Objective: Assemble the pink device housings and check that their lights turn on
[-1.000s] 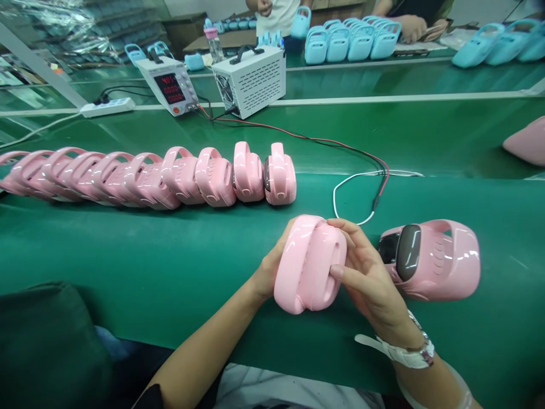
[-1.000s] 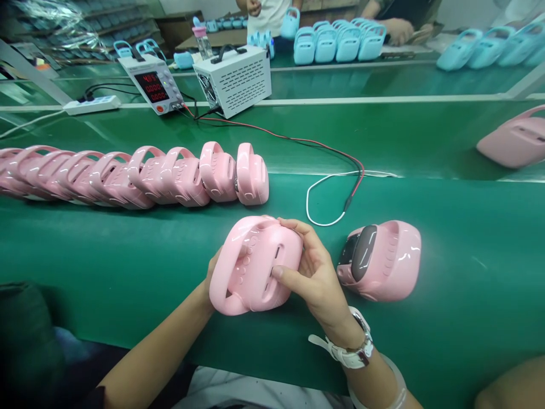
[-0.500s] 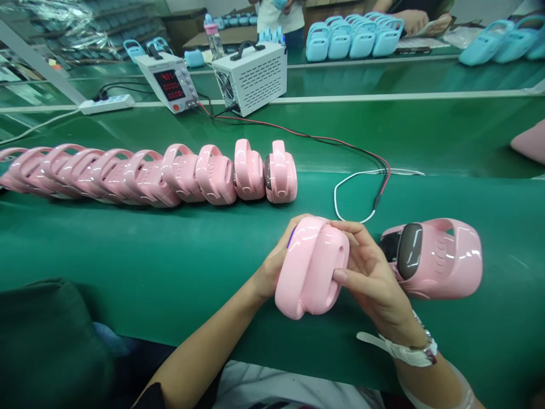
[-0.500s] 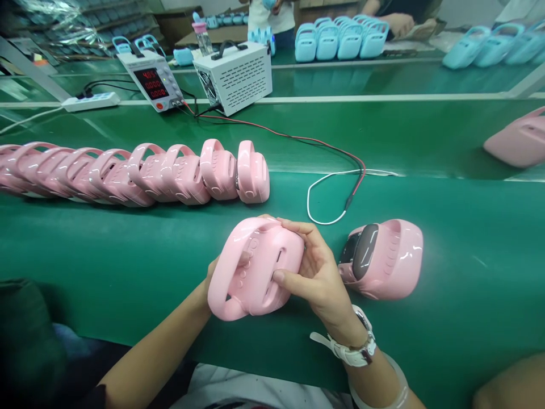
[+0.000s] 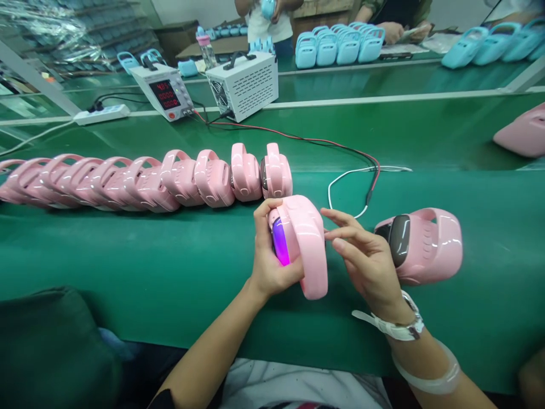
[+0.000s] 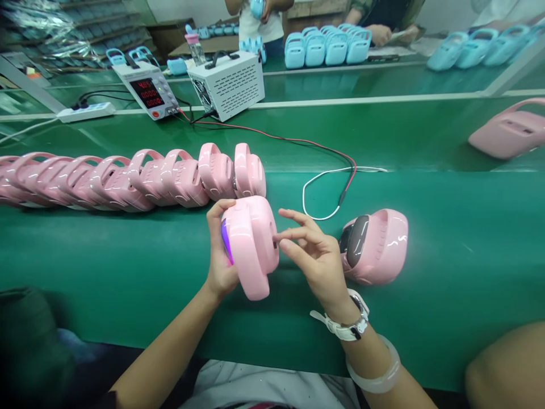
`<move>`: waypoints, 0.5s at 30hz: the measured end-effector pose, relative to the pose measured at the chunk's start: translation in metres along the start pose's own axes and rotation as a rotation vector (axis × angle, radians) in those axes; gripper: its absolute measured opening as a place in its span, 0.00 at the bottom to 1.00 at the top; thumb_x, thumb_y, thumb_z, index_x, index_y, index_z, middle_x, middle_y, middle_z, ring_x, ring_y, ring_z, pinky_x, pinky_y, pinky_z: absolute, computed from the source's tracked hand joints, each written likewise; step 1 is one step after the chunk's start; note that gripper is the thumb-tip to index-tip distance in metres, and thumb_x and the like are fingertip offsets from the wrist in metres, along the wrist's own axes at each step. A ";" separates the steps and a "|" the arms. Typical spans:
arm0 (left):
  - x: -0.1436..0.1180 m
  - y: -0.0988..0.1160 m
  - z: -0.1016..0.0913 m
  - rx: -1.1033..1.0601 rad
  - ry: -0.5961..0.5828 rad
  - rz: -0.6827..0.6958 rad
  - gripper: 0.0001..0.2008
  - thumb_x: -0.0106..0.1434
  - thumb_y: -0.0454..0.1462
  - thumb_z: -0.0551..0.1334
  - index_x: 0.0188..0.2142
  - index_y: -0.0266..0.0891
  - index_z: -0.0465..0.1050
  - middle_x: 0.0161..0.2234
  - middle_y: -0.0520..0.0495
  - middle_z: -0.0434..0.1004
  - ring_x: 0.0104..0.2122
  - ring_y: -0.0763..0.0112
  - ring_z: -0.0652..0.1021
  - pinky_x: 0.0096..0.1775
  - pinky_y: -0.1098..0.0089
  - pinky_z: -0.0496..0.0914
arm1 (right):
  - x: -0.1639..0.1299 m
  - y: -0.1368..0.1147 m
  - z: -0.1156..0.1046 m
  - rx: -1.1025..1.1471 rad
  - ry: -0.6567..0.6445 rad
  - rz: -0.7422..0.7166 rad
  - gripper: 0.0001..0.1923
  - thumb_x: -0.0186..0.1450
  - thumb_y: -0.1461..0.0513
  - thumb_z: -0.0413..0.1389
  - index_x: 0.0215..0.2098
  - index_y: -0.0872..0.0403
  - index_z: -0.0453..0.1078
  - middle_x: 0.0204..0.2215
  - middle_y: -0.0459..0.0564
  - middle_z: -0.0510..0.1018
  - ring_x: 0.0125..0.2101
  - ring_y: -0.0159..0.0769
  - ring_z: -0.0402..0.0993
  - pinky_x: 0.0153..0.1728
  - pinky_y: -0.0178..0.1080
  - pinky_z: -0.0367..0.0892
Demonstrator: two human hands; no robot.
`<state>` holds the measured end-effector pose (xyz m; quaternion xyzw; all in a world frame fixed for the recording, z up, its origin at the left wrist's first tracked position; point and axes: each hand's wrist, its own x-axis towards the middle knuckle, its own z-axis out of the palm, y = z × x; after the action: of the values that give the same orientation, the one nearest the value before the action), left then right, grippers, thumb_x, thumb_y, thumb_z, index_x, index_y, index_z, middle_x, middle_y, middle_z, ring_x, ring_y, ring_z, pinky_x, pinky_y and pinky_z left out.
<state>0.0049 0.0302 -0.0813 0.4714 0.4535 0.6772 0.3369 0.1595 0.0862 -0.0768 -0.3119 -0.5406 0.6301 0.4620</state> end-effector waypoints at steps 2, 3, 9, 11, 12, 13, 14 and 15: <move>0.000 0.000 -0.002 0.072 -0.013 0.094 0.35 0.51 0.34 0.71 0.56 0.49 0.58 0.47 0.50 0.67 0.38 0.66 0.73 0.43 0.67 0.68 | -0.003 -0.001 0.002 -0.085 -0.015 -0.042 0.04 0.61 0.58 0.66 0.30 0.48 0.79 0.50 0.53 0.80 0.58 0.49 0.71 0.57 0.52 0.67; 0.000 -0.001 -0.002 0.102 -0.018 0.119 0.35 0.51 0.34 0.70 0.56 0.49 0.58 0.47 0.50 0.67 0.38 0.66 0.73 0.43 0.67 0.67 | -0.004 -0.001 0.004 -0.121 -0.014 -0.058 0.04 0.62 0.58 0.66 0.30 0.49 0.79 0.49 0.53 0.80 0.57 0.48 0.72 0.57 0.52 0.67; 0.000 -0.008 -0.004 0.237 0.026 0.210 0.35 0.50 0.35 0.69 0.56 0.47 0.58 0.52 0.46 0.64 0.45 0.61 0.71 0.51 0.63 0.66 | -0.004 0.001 0.005 -0.364 0.153 -0.187 0.08 0.69 0.58 0.58 0.32 0.50 0.72 0.43 0.53 0.76 0.50 0.45 0.73 0.54 0.48 0.66; 0.002 -0.008 -0.004 0.203 0.059 0.230 0.35 0.50 0.36 0.69 0.56 0.47 0.58 0.51 0.47 0.64 0.45 0.61 0.71 0.52 0.63 0.65 | -0.001 0.004 -0.001 -0.370 0.281 -0.182 0.08 0.70 0.56 0.55 0.35 0.50 0.70 0.40 0.51 0.75 0.46 0.42 0.74 0.50 0.46 0.67; 0.003 -0.008 -0.004 0.180 0.084 0.252 0.35 0.50 0.37 0.69 0.56 0.47 0.60 0.50 0.48 0.65 0.44 0.62 0.70 0.52 0.64 0.65 | 0.001 0.006 -0.004 -0.410 0.291 -0.162 0.08 0.71 0.56 0.54 0.35 0.50 0.70 0.39 0.51 0.75 0.44 0.41 0.74 0.48 0.45 0.68; 0.005 -0.007 -0.004 0.147 0.113 0.262 0.34 0.49 0.37 0.70 0.54 0.47 0.61 0.49 0.49 0.65 0.44 0.63 0.70 0.50 0.66 0.65 | 0.003 0.008 -0.007 -0.482 0.247 -0.130 0.09 0.71 0.56 0.53 0.35 0.50 0.70 0.37 0.50 0.76 0.41 0.41 0.74 0.45 0.44 0.68; 0.007 -0.005 -0.004 0.084 0.151 0.226 0.34 0.47 0.38 0.71 0.53 0.47 0.63 0.48 0.50 0.65 0.43 0.64 0.70 0.49 0.67 0.65 | 0.005 0.011 -0.009 -0.576 0.163 -0.091 0.08 0.70 0.57 0.53 0.34 0.51 0.70 0.35 0.50 0.76 0.39 0.40 0.74 0.43 0.43 0.68; 0.008 -0.004 -0.004 -0.002 0.190 0.139 0.34 0.44 0.38 0.72 0.51 0.47 0.64 0.47 0.50 0.66 0.44 0.64 0.70 0.49 0.67 0.65 | 0.006 0.015 -0.011 -0.673 0.058 -0.048 0.08 0.68 0.59 0.54 0.31 0.51 0.70 0.32 0.49 0.76 0.36 0.40 0.73 0.40 0.43 0.68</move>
<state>-0.0013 0.0376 -0.0828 0.4350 0.4491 0.7410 0.2451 0.1635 0.0963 -0.0928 -0.4520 -0.7122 0.3960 0.3629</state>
